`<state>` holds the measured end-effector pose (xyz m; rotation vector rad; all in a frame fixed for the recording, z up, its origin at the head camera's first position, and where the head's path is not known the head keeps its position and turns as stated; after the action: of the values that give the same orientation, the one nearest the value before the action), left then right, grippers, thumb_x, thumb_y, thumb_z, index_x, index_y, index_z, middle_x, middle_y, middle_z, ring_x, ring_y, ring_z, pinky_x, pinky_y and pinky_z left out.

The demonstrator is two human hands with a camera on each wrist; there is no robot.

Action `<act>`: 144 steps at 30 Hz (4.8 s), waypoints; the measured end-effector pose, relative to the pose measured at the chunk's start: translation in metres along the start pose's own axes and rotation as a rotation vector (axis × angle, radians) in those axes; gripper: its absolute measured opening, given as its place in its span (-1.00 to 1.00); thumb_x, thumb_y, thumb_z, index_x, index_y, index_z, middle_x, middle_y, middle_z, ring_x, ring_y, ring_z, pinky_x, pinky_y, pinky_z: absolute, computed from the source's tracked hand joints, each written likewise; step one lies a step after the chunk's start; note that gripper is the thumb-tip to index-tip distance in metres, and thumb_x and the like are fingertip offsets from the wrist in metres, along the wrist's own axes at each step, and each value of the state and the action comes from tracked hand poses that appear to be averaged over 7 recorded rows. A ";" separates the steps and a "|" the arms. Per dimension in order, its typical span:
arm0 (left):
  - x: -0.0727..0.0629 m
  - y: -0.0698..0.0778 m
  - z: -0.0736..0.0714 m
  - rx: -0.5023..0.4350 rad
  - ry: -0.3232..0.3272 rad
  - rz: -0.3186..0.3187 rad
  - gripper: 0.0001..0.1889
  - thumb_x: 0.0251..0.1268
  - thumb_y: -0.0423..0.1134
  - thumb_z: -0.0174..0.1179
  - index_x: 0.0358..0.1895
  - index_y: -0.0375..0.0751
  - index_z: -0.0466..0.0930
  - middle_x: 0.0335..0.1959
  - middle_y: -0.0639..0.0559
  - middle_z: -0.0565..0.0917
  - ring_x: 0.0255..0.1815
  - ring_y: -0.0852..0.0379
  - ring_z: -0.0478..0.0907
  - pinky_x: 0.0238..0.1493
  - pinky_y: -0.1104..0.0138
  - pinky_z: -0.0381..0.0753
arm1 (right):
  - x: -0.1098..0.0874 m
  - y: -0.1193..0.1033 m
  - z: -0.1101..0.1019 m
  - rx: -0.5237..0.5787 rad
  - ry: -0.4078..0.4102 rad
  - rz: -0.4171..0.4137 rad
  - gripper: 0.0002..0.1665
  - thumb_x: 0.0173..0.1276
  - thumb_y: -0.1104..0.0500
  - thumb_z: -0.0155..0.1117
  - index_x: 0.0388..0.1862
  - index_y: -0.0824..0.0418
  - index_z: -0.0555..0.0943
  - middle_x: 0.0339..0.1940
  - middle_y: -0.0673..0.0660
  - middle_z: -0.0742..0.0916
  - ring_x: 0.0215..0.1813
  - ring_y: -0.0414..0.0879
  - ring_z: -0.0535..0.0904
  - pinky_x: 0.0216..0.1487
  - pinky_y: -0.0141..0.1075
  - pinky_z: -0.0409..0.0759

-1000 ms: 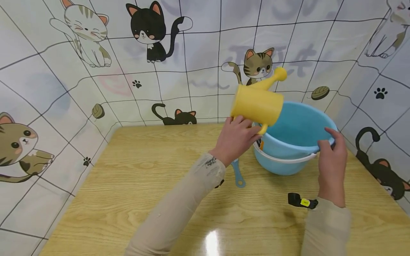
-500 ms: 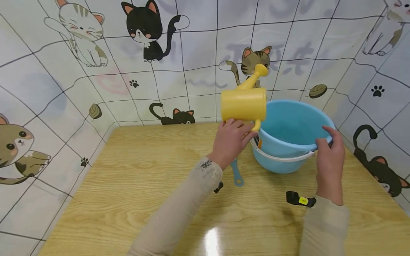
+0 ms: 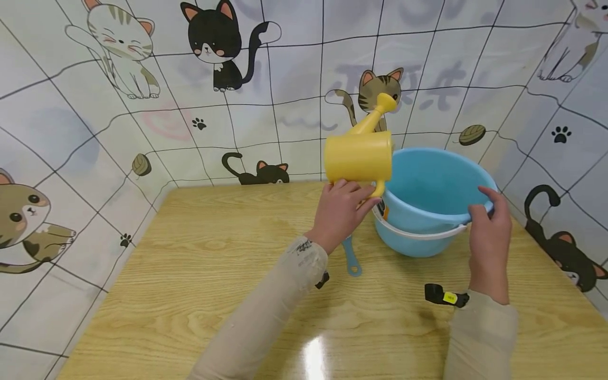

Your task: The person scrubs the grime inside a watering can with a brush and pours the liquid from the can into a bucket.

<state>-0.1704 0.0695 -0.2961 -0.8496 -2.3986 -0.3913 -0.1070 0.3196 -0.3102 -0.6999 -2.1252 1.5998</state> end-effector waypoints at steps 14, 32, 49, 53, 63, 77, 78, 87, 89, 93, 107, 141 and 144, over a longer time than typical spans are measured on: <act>-0.010 0.000 0.009 -0.142 0.006 -0.044 -0.63 0.23 0.17 -0.06 0.00 0.19 0.56 -0.33 0.29 0.57 -0.31 0.36 0.42 -0.26 0.39 0.33 | 0.001 0.000 0.000 0.009 -0.003 -0.005 -0.44 0.36 0.14 -0.22 0.32 -0.23 0.14 0.39 -0.20 0.06 0.36 -0.17 0.01 0.27 -0.12 0.07; -0.019 -0.003 0.018 -0.200 0.109 -0.084 -0.67 0.24 0.15 -0.04 -0.11 0.15 0.61 -0.41 0.30 0.56 -0.36 0.36 0.42 -0.28 0.40 0.32 | 0.000 -0.001 0.001 0.022 -0.003 -0.010 -0.46 0.37 0.12 -0.20 0.31 -0.22 0.15 0.38 -0.20 0.07 0.36 -0.15 0.02 0.26 -0.10 0.09; -0.032 0.006 0.031 -0.623 0.123 -0.313 -0.68 0.22 0.02 0.06 -0.03 0.04 0.59 -0.42 0.21 0.51 -0.41 0.31 0.38 -0.39 0.52 0.39 | -0.001 -0.002 0.002 0.031 0.005 0.001 -0.46 0.36 0.12 -0.21 0.30 -0.24 0.16 0.38 -0.21 0.08 0.36 -0.15 0.03 0.25 -0.07 0.11; -0.033 0.008 0.036 -0.653 0.138 -0.344 -0.64 0.22 0.04 0.06 0.01 0.00 0.58 -0.42 0.19 0.50 -0.41 0.31 0.37 -0.40 0.52 0.38 | 0.000 -0.002 0.002 0.025 0.013 0.000 -0.46 0.36 0.13 -0.22 0.30 -0.24 0.16 0.38 -0.20 0.09 0.35 -0.14 0.05 0.24 -0.07 0.13; -0.037 0.014 0.045 -0.735 0.150 -0.379 -0.67 0.24 0.04 0.03 0.00 0.07 0.56 -0.34 0.21 0.52 -0.31 0.35 0.42 -0.30 0.51 0.43 | 0.001 0.001 0.001 0.017 0.024 -0.002 -0.47 0.36 0.13 -0.22 0.30 -0.23 0.17 0.38 -0.21 0.09 0.34 -0.16 0.05 0.25 -0.09 0.12; -0.042 0.021 0.050 -0.906 0.206 -0.472 -0.64 0.22 0.06 0.04 0.02 0.04 0.56 -0.26 0.21 0.57 -0.33 0.32 0.41 -0.31 0.45 0.44 | 0.001 -0.001 0.004 0.008 0.050 0.007 -0.47 0.35 0.11 -0.23 0.29 -0.23 0.17 0.37 -0.19 0.12 0.32 -0.11 0.12 0.22 -0.06 0.17; -0.042 0.021 0.051 -0.923 0.204 -0.483 -0.63 0.22 0.07 0.04 0.03 0.04 0.55 -0.25 0.22 0.57 -0.35 0.31 0.40 -0.34 0.44 0.44 | 0.001 -0.001 0.003 0.005 0.050 0.006 -0.46 0.34 0.11 -0.23 0.29 -0.24 0.17 0.37 -0.19 0.12 0.32 -0.11 0.12 0.22 -0.06 0.17; -0.046 0.023 0.054 -0.997 0.216 -0.580 -0.67 0.22 0.04 0.05 -0.04 0.01 0.59 -0.40 0.15 0.56 -0.45 0.27 0.38 -0.45 0.41 0.40 | 0.002 -0.001 0.002 0.008 0.044 -0.001 -0.47 0.35 0.11 -0.23 0.29 -0.23 0.17 0.38 -0.20 0.10 0.32 -0.10 0.11 0.22 -0.06 0.18; -0.046 0.025 0.053 -1.042 0.220 -0.622 -0.68 0.23 0.00 0.06 -0.08 -0.05 0.61 -0.42 0.07 0.57 -0.46 0.24 0.39 -0.46 0.41 0.39 | 0.002 -0.001 0.003 0.009 0.038 -0.003 -0.47 0.36 0.11 -0.23 0.29 -0.23 0.17 0.38 -0.19 0.10 0.32 -0.10 0.10 0.22 -0.06 0.17; -0.045 0.031 0.038 -1.122 0.220 -0.693 -0.71 0.27 -0.06 0.04 -0.16 -0.17 0.61 -0.45 -0.05 0.57 -0.45 0.16 0.41 -0.47 0.40 0.37 | 0.001 0.000 0.005 0.013 0.022 -0.003 -0.47 0.36 0.12 -0.24 0.30 -0.22 0.16 0.38 -0.19 0.09 0.32 -0.10 0.10 0.22 -0.07 0.17; -0.042 0.014 0.017 -1.400 0.259 -0.755 -0.68 0.30 -0.05 0.01 -0.19 -0.24 0.60 -0.44 -0.24 0.48 -0.31 -0.11 0.50 -0.12 0.26 0.49 | 0.000 -0.001 0.005 0.010 0.033 -0.004 -0.47 0.36 0.13 -0.24 0.30 -0.22 0.16 0.38 -0.18 0.09 0.32 -0.12 0.09 0.24 -0.09 0.15; -0.084 -0.088 0.007 -1.544 0.618 -1.071 -0.66 0.25 -0.01 0.00 -0.50 -0.23 0.39 -0.56 -0.02 0.33 -0.46 -0.01 0.34 -0.10 0.02 0.39 | 0.001 -0.002 0.008 0.073 0.036 0.029 -0.49 0.35 0.16 -0.21 0.27 -0.20 0.21 0.37 -0.19 0.10 0.28 -0.19 0.09 0.27 -0.15 0.09; -0.088 -0.096 0.004 -1.550 0.676 -1.120 -0.70 0.23 -0.07 0.00 -0.51 -0.24 0.41 -0.55 -0.02 0.36 -0.47 0.01 0.35 -0.12 0.06 0.40 | 0.001 -0.002 0.007 0.074 0.033 0.035 -0.49 0.36 0.16 -0.21 0.27 -0.21 0.21 0.37 -0.20 0.10 0.28 -0.19 0.08 0.27 -0.16 0.08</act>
<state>-0.1777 -0.0444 -0.3600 0.3258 -1.3019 -2.5565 -0.1122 0.3143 -0.3104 -0.7390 -2.0300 1.6640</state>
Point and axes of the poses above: each hand's wrist, its own x-axis towards the middle knuckle, its own z-axis out of the palm, y = z × x, the point moved 1 cm from there along x, towards the middle knuckle
